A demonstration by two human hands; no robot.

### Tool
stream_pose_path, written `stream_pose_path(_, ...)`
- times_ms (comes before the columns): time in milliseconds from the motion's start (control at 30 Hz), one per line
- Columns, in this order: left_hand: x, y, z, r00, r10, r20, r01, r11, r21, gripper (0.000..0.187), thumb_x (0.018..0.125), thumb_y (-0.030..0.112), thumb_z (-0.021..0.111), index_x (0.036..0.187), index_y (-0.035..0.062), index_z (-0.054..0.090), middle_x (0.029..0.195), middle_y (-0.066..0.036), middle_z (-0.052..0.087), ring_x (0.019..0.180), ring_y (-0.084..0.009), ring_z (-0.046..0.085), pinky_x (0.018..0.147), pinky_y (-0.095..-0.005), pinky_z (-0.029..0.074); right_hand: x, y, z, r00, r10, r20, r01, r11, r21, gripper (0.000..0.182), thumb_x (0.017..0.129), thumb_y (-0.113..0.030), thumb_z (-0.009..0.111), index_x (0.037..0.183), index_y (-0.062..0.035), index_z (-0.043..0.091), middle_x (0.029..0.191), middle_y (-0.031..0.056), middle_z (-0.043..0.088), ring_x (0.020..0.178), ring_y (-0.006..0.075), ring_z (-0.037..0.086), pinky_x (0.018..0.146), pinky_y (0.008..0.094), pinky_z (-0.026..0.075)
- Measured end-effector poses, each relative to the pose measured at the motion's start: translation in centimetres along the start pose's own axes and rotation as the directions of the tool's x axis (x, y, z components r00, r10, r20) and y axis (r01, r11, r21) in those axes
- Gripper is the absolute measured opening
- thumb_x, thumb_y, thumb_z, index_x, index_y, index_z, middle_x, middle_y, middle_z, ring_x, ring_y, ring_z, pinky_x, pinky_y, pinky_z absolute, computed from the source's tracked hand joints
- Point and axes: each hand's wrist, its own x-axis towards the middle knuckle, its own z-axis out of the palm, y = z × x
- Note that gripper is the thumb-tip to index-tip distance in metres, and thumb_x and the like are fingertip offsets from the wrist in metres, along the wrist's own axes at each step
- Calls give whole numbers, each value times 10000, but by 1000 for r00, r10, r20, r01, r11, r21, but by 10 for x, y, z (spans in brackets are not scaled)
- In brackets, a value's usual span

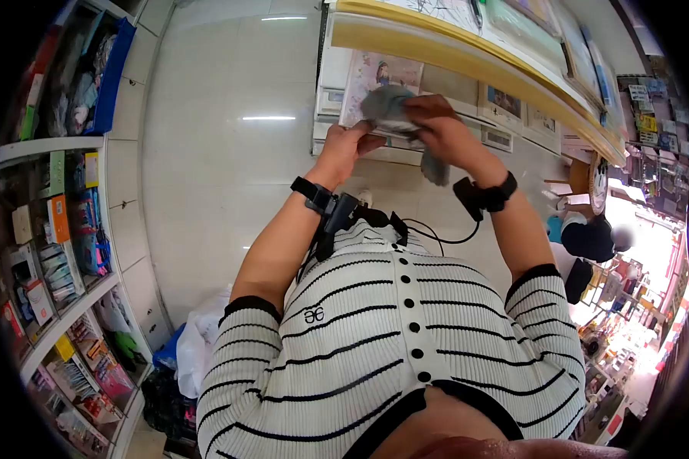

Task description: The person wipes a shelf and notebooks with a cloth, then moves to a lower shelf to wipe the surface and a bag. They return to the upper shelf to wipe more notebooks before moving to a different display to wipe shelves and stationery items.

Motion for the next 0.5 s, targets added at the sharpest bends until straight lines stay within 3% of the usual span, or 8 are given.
stream_pose_path(33, -4, 4, 5, 999, -41, -4, 41, 998, 45, 341, 853, 97, 620, 1096, -114, 506, 1025, -180, 602, 848, -291, 662, 770, -363, 582, -12, 5, -7, 997, 75, -36, -73, 995, 65, 367, 822, -75, 606, 1186, -41, 571, 1202, 174, 564, 1143, 368, 490, 976, 402, 412)
stream_pose_path(100, -1, 17, 4, 998, -57, 1, 56, 994, 88, 307, 849, 98, 632, 1060, -104, 536, 1022, -176, 600, 841, -283, 662, 769, -357, 583, -14, 6, -21, 871, 467, -153, -421, 870, 257, 381, 852, -99, 603, 1222, -24, 548, 1258, 215, 523, 1142, 374, 501, 968, 408, 406)
stream_pose_path(167, 0, 17, 3, 996, -77, 34, 74, 994, 81, 309, 851, 102, 630, 1058, -111, 542, 1032, -169, 595, 853, -275, 656, 789, -354, 577, -20, 37, -33, 752, 477, -455, -581, 805, -117, 380, 903, -212, 564, 1229, -17, 542, 1261, 216, 532, 1154, 368, 502, 977, 406, 390)
stream_pose_path(267, -8, 12, -1, 999, 10, 49, -13, 998, 62, 341, 857, 106, 622, 1104, -110, 526, 1062, -158, 595, 895, -267, 646, 823, -358, 565, -23, 109, -35, 722, 504, -474, -598, 799, -63, 460, 921, -321, 526, 1267, -19, 513, 1279, 220, 526, 1198, 367, 475, 991, 409, 370)
stream_pose_path(333, -23, 13, -8, 999, 32, 42, -35, 997, 68, 348, 865, 112, 618, 1146, -69, 520, 1081, -135, 597, 940, -252, 629, 848, -372, 549, -16, 141, -25, 818, 223, -530, -485, 762, -428, 508, 906, -363, 544, 1287, -30, 500, 1276, 221, 527, 1211, 376, 462, 1004, 405, 354)
stream_pose_path(367, -32, 14, -12, 997, 53, 55, -57, 996, 75, 361, 873, 118, 614, 1188, -29, 514, 1100, -112, 599, 985, -237, 612, 873, -386, 532, -11, 142, -26, 828, 204, -522, -471, 759, -450, 508, 906, -363, 544, 1287, -30, 500, 1276, 221, 527, 1211, 376, 462, 1004, 405, 354)
stream_pose_path(433, -55, 21, -26, 997, 76, 27, -78, 994, 74, 397, 878, 130, 616, 1222, -27, 495, 1130, -115, 596, 998, -226, 607, 862, -386, 530, 14, 96, -21, 819, 444, -362, -511, 852, -113, 550, 877, -373, 589, 1295, -29, 493, 1304, 213, 505, 1241, 371, 437, 1034, 396, 337)
stream_pose_path(500, -76, 22, -52, 993, 116, -36, -112, 989, 94, 413, 882, 130, 613, 1243, -23, 482, 1143, -116, 597, 1009, -225, 607, 862, -394, 524, 13, 107, 1, 839, 427, -338, -501, 849, -170, 553, 873, -360, 603, 1299, -28, 486, 1320, 210, 487, 1255, 365, 424, 1046, 390, 327)
